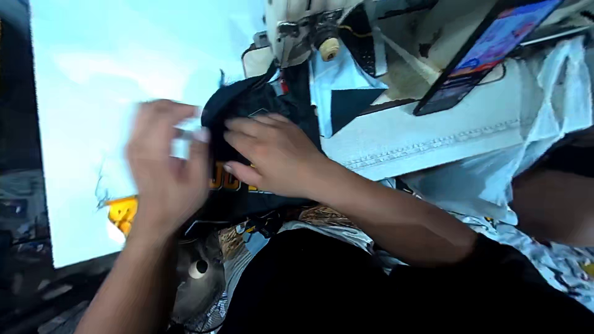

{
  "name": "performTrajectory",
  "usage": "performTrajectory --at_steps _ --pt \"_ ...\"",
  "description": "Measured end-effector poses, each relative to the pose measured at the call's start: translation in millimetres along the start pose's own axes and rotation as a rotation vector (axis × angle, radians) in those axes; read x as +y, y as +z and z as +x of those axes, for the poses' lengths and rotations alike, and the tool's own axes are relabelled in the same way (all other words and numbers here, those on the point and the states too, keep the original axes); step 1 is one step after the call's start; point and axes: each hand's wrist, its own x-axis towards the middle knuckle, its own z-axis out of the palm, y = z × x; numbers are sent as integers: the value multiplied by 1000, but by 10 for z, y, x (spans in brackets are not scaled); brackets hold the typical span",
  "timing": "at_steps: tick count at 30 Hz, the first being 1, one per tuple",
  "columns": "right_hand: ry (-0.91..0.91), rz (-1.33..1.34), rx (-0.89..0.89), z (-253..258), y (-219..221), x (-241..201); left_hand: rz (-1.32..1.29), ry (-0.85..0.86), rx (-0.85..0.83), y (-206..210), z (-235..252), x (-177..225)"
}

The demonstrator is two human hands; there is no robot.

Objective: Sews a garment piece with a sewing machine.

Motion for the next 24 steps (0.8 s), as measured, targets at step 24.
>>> performTrajectory --at_steps 24 --pt "-138 -184 -21 -603 -246 858 -244 397 -207 1101 955 -437"
